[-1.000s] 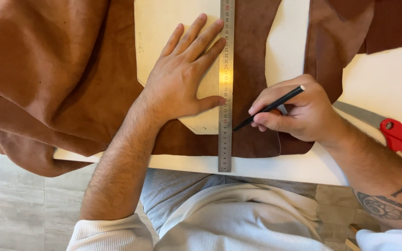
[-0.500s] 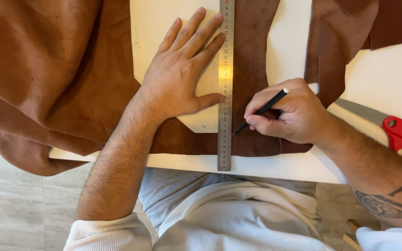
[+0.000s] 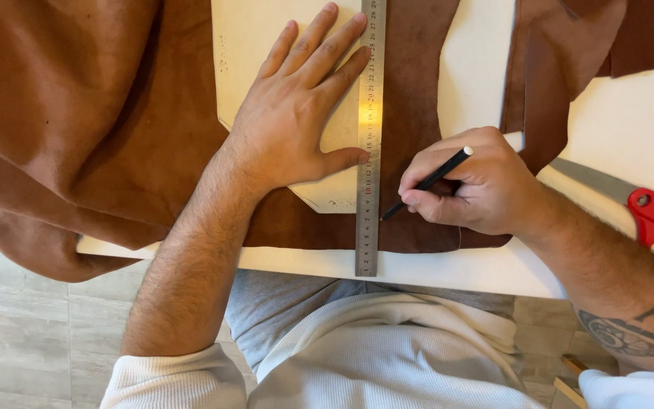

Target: Tracing a pattern onto leather using a template and pen, then cutting the shape out with scissors.

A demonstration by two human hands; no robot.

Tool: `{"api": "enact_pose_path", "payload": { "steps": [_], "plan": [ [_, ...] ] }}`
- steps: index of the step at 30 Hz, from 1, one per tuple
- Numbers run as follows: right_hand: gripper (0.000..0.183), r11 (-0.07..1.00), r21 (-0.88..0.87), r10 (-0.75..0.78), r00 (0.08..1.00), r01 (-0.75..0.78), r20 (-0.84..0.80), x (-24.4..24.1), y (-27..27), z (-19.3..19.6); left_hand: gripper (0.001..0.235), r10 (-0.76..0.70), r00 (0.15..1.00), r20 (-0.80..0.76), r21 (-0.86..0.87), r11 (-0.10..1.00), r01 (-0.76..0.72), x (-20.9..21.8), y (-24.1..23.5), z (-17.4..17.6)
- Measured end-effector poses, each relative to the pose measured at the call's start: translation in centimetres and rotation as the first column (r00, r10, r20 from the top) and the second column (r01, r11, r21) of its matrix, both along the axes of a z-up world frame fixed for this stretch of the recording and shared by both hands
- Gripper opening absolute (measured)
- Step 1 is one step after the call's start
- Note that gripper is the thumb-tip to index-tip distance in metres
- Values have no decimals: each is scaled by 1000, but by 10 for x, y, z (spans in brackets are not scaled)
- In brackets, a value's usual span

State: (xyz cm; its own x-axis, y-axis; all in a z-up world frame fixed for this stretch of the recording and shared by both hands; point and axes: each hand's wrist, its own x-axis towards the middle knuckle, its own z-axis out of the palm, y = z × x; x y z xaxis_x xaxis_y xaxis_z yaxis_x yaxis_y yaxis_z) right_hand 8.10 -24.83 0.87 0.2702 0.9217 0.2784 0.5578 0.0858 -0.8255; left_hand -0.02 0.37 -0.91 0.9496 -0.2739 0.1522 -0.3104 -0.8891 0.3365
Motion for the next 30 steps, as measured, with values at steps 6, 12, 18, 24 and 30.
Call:
{"api": "enact_pose_path", "payload": {
  "steps": [6,12,18,24,30],
  "plan": [
    [18,1000,5,8,999,-8,41,0,1,1,103,-1,1000,-10,-9,1000,1,0,0,1],
    [13,1000,-6,9,1000,-9,24,-1,2,1,102,-2,1000,-8,-5,1000,2,0,0,2],
    [13,1000,5,19,999,-19,35,-1,2,0,104,-1,1000,-15,0,1000,1,0,0,1],
    [12,999,0,41,997,-41,71,-1,3,4,101,-1,1000,-21,8,1000,1,0,0,2],
    [12,999,-5,52,989,-52,139,2,5,8,99,2,1000,-28,-12,1000,-2,0,-1,2]
  ]
}}
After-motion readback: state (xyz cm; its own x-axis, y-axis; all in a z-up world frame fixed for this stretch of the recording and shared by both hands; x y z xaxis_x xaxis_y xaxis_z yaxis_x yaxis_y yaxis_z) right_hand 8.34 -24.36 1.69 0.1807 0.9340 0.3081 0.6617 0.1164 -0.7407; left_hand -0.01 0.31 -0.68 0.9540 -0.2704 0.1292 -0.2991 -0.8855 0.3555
